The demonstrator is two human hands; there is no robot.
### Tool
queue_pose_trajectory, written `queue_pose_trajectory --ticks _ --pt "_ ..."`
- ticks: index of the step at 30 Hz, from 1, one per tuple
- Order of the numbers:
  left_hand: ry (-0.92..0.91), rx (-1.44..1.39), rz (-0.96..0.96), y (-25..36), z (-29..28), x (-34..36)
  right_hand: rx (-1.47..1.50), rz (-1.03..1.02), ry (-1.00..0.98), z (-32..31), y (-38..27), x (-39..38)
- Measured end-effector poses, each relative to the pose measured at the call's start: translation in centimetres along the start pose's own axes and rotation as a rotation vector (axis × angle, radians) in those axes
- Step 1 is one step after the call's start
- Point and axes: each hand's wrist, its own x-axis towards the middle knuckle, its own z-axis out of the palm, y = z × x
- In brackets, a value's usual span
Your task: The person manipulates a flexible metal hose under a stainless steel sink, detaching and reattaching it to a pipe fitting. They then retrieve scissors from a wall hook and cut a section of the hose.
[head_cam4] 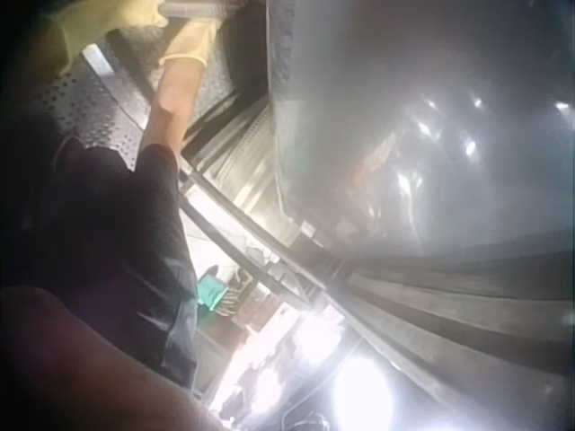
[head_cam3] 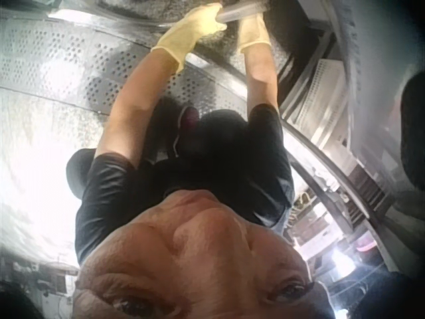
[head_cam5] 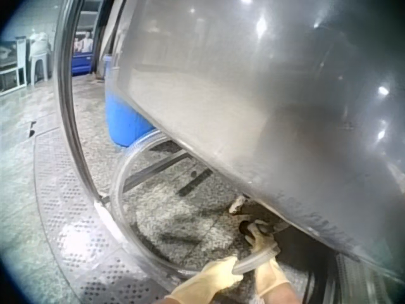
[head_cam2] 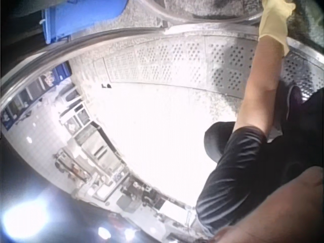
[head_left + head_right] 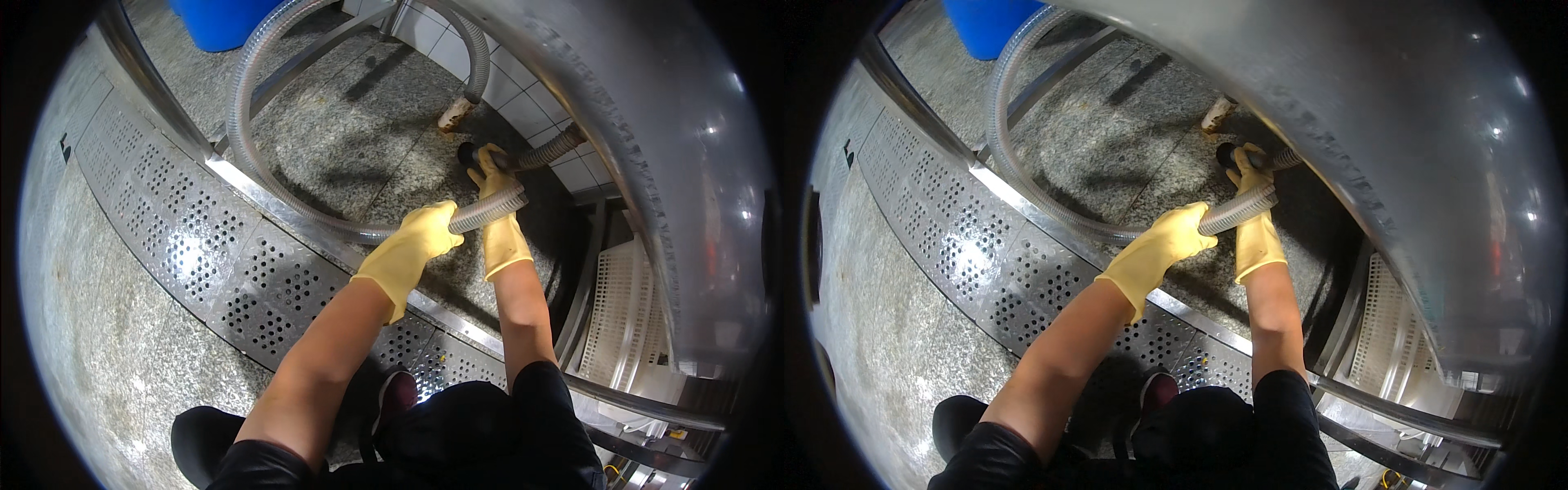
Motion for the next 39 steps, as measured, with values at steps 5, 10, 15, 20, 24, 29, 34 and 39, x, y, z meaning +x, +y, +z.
queue_pose_trajectory --ticks 5,10,15,20,24,29,34,39 --pt "-0.083 0.202 -0.053 -0.3 0.2 0.8 0.084 0.017 -0.046 -4.0 -0.1 1.0" --pt "-0.153 0.371 -0.198 -1.6 0.4 1.7 0.177 0.039 0.029 -4.9 -1.7 -0.7" --pt "-0.212 0.360 -0.279 -1.0 0.0 1.9 0.383 -0.014 0.053 -9.2 -2.6 0.6" --pt "-0.108 0.316 -0.252 -1.4 0.4 1.5 0.479 -0.031 0.079 -12.1 -3.7 1.1" --pt "-0.098 0.295 -0.257 -1.5 0.1 1.6 0.420 -0.104 0.042 -13.4 -4.7 0.4" --pt "-0.119 0.297 -0.267 -1.4 -0.1 1.6 0.317 -0.204 0.137 -13.0 -6.9 -0.9" --pt "-0.136 0.318 -0.261 -1.3 -0.1 1.8 0.260 -0.241 0.086 -13.0 -7.5 -2.7" --pt "-0.169 0.357 -0.254 -1.1 0.1 1.8 0.244 -0.199 0.073 -13.3 -8.3 -3.6"
